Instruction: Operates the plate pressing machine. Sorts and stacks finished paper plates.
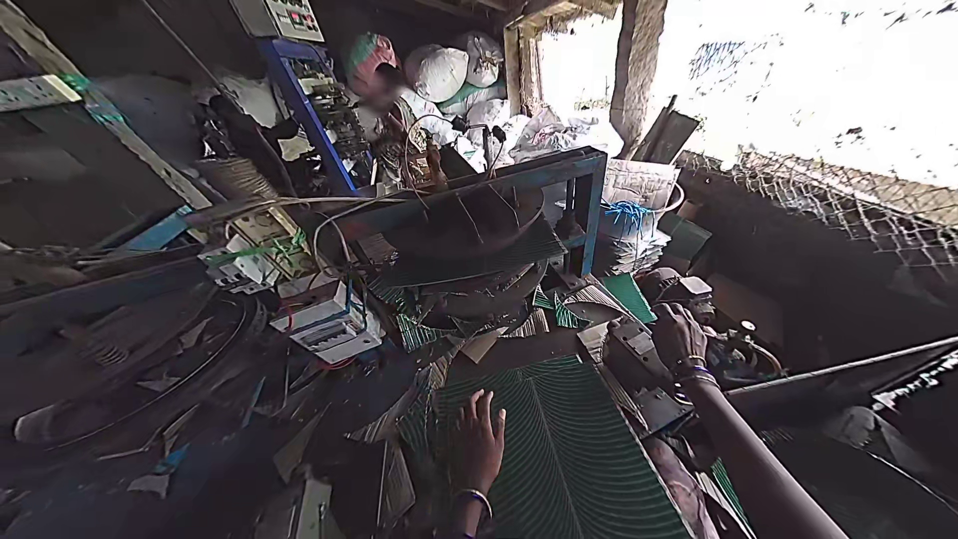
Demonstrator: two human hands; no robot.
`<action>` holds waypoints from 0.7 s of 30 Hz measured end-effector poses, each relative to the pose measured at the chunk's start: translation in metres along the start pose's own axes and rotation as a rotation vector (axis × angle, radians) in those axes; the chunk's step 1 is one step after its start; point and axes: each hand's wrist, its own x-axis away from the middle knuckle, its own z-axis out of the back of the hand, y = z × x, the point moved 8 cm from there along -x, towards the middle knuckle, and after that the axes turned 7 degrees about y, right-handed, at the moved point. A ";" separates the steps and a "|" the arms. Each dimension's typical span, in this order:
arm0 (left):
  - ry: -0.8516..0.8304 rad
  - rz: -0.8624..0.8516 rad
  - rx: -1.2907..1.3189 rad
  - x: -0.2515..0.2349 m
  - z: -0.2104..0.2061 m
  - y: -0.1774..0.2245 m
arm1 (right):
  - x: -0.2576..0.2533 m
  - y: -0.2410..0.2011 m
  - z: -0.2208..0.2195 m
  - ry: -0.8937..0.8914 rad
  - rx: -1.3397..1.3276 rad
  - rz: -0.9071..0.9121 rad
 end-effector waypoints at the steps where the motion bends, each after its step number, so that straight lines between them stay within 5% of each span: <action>1: -0.002 0.002 -0.009 -0.001 0.002 0.000 | 0.000 -0.002 0.001 -0.003 -0.001 0.000; 14: 0.011 0.016 -0.007 -0.001 0.004 0.002 | 0.001 -0.002 0.002 0.005 -0.016 -0.014; 21: -0.044 0.040 -0.039 -0.006 0.007 0.003 | 0.051 0.033 0.050 0.268 -0.178 -0.107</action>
